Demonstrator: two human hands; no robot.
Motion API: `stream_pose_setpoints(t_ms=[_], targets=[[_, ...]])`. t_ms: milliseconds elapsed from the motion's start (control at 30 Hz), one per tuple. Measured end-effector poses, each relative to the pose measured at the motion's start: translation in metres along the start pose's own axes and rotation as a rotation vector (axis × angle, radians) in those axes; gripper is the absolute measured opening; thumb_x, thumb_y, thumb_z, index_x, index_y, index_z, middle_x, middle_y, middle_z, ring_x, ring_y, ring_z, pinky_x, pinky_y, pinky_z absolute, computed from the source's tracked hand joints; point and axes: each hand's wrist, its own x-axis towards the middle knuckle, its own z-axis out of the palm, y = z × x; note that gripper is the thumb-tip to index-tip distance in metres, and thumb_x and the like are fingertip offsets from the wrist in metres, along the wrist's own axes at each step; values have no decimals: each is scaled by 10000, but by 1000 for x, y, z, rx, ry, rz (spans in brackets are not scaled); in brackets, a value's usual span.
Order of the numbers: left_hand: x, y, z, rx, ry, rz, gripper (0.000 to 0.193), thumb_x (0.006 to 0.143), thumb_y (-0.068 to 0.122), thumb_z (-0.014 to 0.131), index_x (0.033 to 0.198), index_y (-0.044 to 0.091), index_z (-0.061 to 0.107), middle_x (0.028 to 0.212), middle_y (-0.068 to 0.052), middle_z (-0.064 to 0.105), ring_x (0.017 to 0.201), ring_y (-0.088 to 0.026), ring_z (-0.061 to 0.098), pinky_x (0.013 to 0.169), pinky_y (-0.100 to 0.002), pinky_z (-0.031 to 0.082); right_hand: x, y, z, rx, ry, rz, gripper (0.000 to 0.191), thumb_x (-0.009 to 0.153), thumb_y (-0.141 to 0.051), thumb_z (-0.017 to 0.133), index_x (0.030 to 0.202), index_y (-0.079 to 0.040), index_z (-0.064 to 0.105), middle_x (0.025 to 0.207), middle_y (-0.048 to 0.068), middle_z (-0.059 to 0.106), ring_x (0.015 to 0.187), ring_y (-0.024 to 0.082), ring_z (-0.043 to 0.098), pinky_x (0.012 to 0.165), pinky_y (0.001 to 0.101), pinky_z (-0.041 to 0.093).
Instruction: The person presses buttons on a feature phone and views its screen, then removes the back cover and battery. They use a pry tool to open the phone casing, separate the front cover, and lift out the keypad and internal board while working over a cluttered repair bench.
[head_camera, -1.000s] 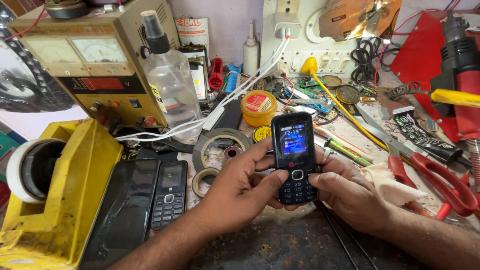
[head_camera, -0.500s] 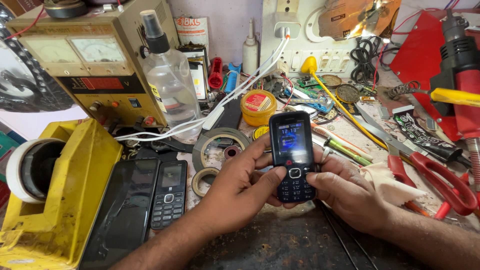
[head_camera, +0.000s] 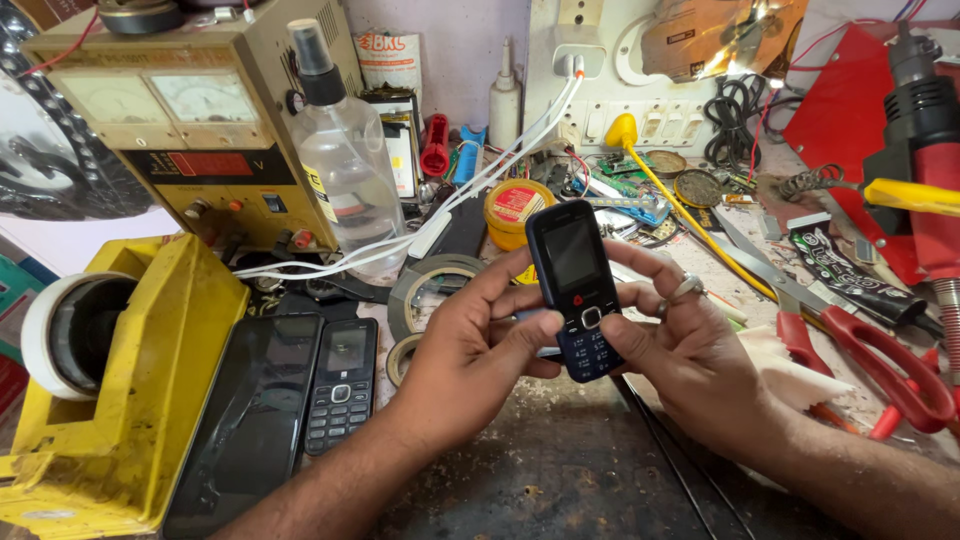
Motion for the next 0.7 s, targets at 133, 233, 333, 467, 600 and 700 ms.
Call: stream_pose_setpoints(t_ms=[133, 233, 333, 467, 600, 700], targets=[[-1, 1, -2, -53, -52, 24, 708, 986, 18, 581, 1621, 112, 282, 1300, -128, 680, 1068, -158, 687, 855, -350, 645, -4, -7, 6, -183, -8, -28, 748, 940, -1, 629, 1612, -78, 311, 1259, 124, 633, 1065, 149, 661, 904, 313, 567], [-1, 3, -3, -64, -48, 27, 715, 999, 16, 560, 1639, 137, 264, 1283, -122, 684, 1074, -152, 684, 875, -359, 639, -6, -12, 11, -172, -90, -45, 883, 886, 41, 660, 1627, -108, 204, 1344, 104, 582, 1145, 145, 652, 971, 313, 557], [-1, 3, -2, -59, -42, 30, 723, 993, 18, 562, 1638, 140, 260, 1283, -110, 683, 1078, -151, 688, 885, -364, 640, -5, -14, 13, -246, -97, -31, 994, 838, 47, 706, 1645, -125, 151, 1351, 98, 564, 1135, 148, 658, 962, 311, 553], [-1, 1, -3, -71, -68, 59, 766, 979, 30, 595, 1640, 138, 222, 1275, -116, 674, 1111, -178, 691, 926, -377, 636, -5, -13, 11, -446, -146, -125, 1114, 825, -31, 797, 1663, -114, 67, 1381, 76, 554, 1130, 139, 671, 952, 301, 573], [-3, 1, -4, -8, -150, 135, 824, 1016, 78, 623, 1686, 161, 148, 1344, -130, 639, 1203, -189, 641, 1041, -372, 577, -14, -9, 6, -459, -156, -47, 1146, 837, -76, 789, 1656, -139, -11, 1269, 76, 646, 1126, 128, 639, 985, 305, 520], [-6, 4, -5, 91, -149, 140, 881, 1022, 106, 639, 1709, 212, 98, 1391, -125, 579, 1174, -182, 575, 1022, -358, 543, -15, -11, 0, -667, -238, -72, 1020, 935, -169, 802, 1741, -129, 178, 1101, 80, 743, 976, 119, 709, 957, 317, 560]])
